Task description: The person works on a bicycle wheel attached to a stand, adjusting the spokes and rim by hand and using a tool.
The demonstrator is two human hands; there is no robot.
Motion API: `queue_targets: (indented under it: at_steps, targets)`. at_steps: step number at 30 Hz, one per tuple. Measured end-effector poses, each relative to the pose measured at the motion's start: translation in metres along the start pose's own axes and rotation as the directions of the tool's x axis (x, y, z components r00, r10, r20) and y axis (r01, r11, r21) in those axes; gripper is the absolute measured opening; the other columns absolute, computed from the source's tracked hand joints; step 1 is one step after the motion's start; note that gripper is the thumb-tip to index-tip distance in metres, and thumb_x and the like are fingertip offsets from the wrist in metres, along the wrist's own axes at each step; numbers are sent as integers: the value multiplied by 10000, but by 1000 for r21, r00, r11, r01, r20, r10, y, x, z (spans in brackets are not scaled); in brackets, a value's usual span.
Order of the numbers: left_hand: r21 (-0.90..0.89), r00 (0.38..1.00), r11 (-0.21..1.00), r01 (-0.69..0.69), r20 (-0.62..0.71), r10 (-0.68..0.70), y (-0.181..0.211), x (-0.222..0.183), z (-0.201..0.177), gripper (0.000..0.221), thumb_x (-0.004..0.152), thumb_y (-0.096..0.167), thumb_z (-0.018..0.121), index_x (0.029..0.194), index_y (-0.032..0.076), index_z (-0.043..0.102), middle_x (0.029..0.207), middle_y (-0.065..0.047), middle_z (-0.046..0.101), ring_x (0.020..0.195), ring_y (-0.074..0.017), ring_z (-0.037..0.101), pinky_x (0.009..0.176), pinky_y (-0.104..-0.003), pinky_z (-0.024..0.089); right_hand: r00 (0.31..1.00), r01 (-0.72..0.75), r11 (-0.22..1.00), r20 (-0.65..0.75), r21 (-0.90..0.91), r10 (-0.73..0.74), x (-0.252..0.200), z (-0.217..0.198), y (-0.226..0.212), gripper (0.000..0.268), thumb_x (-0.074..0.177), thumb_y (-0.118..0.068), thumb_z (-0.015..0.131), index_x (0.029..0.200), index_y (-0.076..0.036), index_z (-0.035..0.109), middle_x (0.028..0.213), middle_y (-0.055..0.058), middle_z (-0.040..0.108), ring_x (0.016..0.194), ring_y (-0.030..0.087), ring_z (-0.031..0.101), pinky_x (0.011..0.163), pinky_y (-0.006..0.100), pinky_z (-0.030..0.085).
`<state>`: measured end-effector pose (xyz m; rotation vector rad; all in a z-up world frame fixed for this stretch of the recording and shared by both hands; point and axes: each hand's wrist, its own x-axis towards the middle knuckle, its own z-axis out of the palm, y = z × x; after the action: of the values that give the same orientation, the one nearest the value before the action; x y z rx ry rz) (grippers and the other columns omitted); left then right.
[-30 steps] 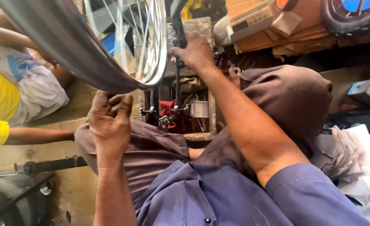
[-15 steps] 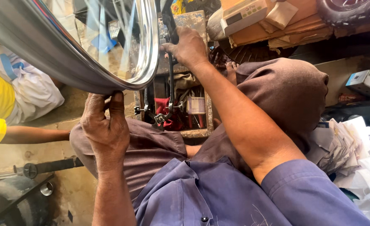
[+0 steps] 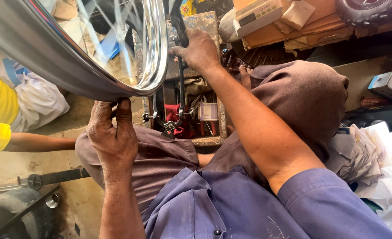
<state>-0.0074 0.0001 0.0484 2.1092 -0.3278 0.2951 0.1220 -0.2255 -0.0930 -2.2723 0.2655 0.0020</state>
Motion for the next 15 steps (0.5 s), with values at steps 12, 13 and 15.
queue_targets:
  at_steps: [12,13,15]
  targets:
    - [44,1000,999,31,-8,-30,2,2,0,179,1128,140,641,1248,16,688,1139,-109,716,1063,-188,706,893,-320,584,1000,-15,999,-5,-41,14,2,3,2,640,752,-565,822,1099,-48,675,1004,120,733,983,260,725,893,467,549]
    - [51,1000,998,27,-7,-27,2,2,-1,178,1130,140,642,1249,16,688,1141,-109,716,1069,-191,708,895,-323,584,1000,-11,999,-8,-40,11,2,3,2,636,753,-567,822,1097,-52,680,1004,119,735,984,260,726,895,471,546]
    - [58,1000,998,22,-5,-22,2,2,-1,177,1129,138,646,1250,15,686,1141,-109,716,1071,-195,708,896,-325,583,1000,-4,999,-13,-37,4,1,3,2,627,754,-570,822,1092,-58,688,1005,117,739,986,259,727,899,478,541]
